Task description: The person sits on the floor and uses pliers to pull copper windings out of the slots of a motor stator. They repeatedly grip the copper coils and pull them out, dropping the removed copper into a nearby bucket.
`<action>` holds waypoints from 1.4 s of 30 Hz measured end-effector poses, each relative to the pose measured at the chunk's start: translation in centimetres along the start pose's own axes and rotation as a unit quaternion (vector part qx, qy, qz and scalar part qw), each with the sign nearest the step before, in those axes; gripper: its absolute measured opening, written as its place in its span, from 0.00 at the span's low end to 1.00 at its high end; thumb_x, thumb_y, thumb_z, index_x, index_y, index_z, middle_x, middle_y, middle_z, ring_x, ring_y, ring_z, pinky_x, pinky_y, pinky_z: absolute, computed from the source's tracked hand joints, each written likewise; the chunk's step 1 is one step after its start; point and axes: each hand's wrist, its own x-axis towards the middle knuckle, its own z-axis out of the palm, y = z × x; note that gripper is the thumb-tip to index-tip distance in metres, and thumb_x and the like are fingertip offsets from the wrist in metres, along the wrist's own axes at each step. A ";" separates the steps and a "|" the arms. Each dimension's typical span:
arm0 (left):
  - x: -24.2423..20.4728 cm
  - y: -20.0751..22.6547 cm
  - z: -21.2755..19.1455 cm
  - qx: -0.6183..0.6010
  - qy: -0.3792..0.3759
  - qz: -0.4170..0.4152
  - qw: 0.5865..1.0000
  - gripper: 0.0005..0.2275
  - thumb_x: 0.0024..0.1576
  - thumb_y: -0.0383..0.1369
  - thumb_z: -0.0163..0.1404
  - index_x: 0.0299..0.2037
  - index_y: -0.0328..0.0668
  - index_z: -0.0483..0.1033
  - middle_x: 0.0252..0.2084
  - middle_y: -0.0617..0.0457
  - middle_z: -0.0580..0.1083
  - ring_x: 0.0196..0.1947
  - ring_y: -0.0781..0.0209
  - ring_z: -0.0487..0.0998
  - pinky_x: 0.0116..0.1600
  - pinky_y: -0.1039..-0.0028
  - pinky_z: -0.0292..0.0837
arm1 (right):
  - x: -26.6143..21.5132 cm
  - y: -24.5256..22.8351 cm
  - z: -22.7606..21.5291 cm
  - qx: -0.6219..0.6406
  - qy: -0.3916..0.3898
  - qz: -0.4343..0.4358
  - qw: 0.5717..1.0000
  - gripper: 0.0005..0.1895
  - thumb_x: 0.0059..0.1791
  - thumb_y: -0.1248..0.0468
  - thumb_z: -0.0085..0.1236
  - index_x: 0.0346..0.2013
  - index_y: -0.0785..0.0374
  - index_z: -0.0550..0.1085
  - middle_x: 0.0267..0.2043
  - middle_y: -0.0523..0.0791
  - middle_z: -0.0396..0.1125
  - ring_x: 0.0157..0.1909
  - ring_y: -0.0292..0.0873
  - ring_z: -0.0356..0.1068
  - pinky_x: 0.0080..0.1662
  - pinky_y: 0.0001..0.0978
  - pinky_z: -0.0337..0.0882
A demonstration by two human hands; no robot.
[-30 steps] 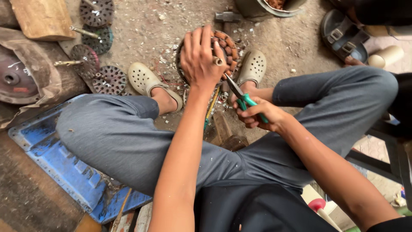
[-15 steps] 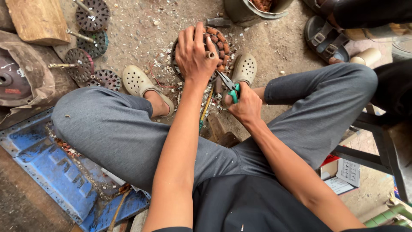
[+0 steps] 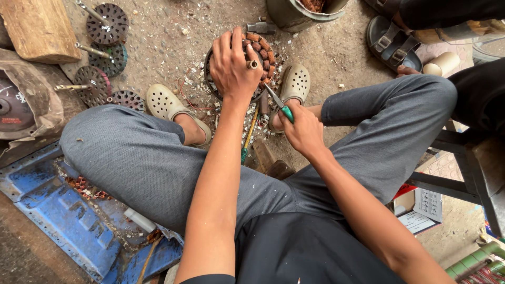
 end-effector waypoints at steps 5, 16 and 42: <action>0.1 -0.2 0.2 -0.009 -0.002 0.012 1.000 0.17 0.55 0.35 0.51 0.55 0.40 0.73 0.52 0.48 0.73 0.53 0.48 0.75 0.54 0.55 0.74 | 3.1 3.8 3.5 0.064 0.138 -0.259 0.954 0.14 0.53 0.64 0.54 0.52 0.64 0.70 0.47 0.57 0.70 0.50 0.62 0.70 0.51 0.52 0.70; 0.2 -0.7 0.6 -0.017 0.008 0.017 1.000 0.17 0.56 0.34 0.50 0.55 0.41 0.72 0.52 0.48 0.73 0.54 0.46 0.74 0.54 0.55 0.74 | 2.6 3.0 1.2 0.038 0.008 -0.180 0.983 0.12 0.54 0.62 0.53 0.48 0.67 0.70 0.36 0.60 0.71 0.41 0.66 0.71 0.41 0.57 0.68; 0.2 -0.3 -0.3 -0.013 0.009 0.036 0.999 0.18 0.54 0.34 0.53 0.54 0.40 0.72 0.49 0.48 0.73 0.52 0.47 0.75 0.56 0.56 0.73 | 6.5 2.7 -1.5 0.202 -0.291 -0.029 0.935 0.21 0.53 0.50 0.60 0.30 0.68 0.77 0.26 0.42 0.72 0.28 0.35 0.68 0.32 0.32 0.68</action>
